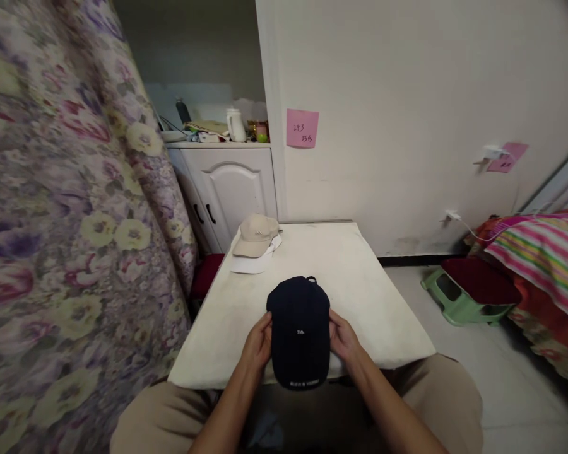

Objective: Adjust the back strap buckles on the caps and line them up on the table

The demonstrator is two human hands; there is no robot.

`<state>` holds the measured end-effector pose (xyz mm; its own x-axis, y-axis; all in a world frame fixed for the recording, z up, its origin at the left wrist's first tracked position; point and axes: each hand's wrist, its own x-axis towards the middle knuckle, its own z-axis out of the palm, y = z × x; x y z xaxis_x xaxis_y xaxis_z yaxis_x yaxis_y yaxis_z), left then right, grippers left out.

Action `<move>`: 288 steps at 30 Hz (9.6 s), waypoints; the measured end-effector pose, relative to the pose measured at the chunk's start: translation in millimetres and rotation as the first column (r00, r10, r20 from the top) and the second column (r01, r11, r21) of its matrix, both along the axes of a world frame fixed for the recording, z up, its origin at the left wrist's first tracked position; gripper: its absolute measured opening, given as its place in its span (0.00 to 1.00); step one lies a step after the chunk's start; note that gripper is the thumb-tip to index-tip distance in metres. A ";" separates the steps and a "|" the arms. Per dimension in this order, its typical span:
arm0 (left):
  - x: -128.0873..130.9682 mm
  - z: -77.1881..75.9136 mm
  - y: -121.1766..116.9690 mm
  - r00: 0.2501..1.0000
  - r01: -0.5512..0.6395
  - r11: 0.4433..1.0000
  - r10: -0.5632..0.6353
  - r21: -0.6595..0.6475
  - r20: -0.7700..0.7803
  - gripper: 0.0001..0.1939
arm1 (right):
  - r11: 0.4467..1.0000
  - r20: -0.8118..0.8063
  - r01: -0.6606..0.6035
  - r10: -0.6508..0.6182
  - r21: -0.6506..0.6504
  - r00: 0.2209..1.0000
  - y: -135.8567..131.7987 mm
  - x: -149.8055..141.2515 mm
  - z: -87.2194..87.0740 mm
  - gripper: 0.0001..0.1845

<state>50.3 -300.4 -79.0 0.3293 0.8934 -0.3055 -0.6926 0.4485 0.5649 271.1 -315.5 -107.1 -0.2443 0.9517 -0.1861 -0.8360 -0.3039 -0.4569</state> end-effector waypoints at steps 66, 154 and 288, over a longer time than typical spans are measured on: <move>-26.9 -13.0 -56.6 0.973 -0.216 0.971 0.223 -0.106 0.063 0.16 | 0.968 0.270 -0.249 0.248 -0.032 0.930 -34.3 -40.8 -5.0 0.17; -33.3 -27.4 -16.6 0.984 -0.177 0.963 0.170 0.203 0.052 0.21 | 0.974 0.140 -0.223 0.215 0.040 0.966 -47.1 -10.6 -1.1 0.22; -55.0 -3.0 -3.8 0.977 -0.206 0.978 0.207 -0.027 0.053 0.10 | 0.907 0.265 -0.355 0.292 0.229 0.919 -61.1 -20.1 13.5 0.19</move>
